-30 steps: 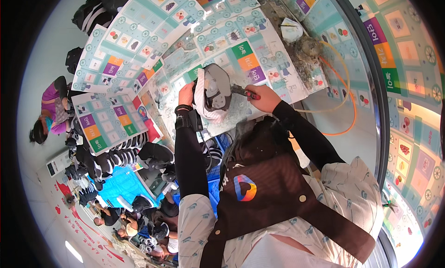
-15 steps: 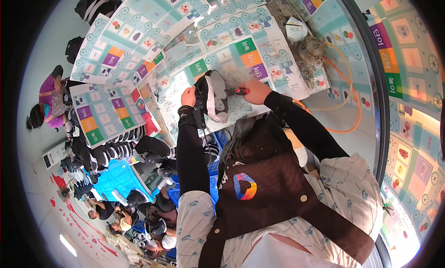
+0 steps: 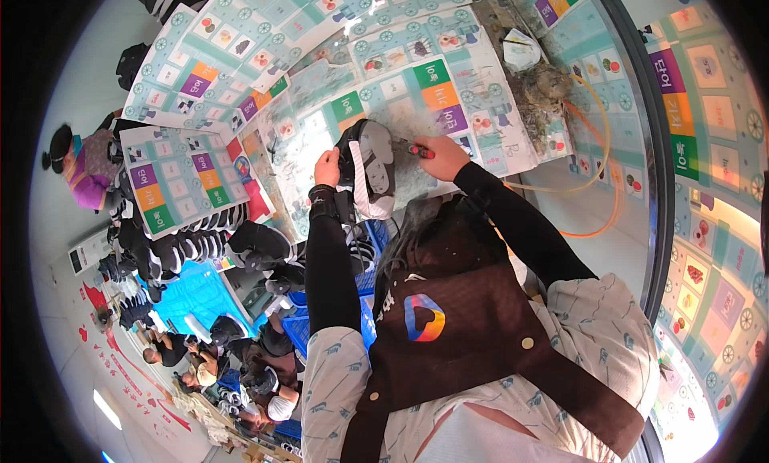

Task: Inspecting and cleaning shoe components at a quality control station.

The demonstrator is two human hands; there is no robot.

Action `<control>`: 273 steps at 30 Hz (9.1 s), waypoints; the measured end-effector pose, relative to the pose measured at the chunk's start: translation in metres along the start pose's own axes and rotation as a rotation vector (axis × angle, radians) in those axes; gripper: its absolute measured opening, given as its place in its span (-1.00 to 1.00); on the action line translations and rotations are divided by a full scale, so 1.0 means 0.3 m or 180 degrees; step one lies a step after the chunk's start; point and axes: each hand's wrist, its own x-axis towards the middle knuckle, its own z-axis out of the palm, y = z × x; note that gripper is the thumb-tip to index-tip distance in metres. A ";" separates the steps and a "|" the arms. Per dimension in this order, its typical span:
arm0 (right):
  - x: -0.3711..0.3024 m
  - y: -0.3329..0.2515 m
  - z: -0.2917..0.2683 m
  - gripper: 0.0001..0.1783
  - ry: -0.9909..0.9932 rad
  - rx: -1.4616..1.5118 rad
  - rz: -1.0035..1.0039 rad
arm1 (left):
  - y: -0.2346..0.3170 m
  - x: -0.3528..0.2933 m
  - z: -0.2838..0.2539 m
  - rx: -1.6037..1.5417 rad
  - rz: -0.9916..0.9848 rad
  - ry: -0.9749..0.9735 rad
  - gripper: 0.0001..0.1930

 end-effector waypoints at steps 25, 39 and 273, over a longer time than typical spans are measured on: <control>-0.002 -0.037 0.005 -0.50 -0.1129 0.0468 0.0565 | -0.033 -0.131 0.016 -0.0158 0.0097 0.0326 -0.59; 0.002 -0.015 0.072 -0.51 -0.1416 0.0595 0.0825 | -0.024 -0.156 0.016 -0.0272 0.0068 0.0389 -0.64; 0.153 -0.080 -0.102 -0.27 0.0655 -0.0516 -0.0152 | 0.395 -0.486 -0.121 -0.2099 0.0145 -0.0075 -0.59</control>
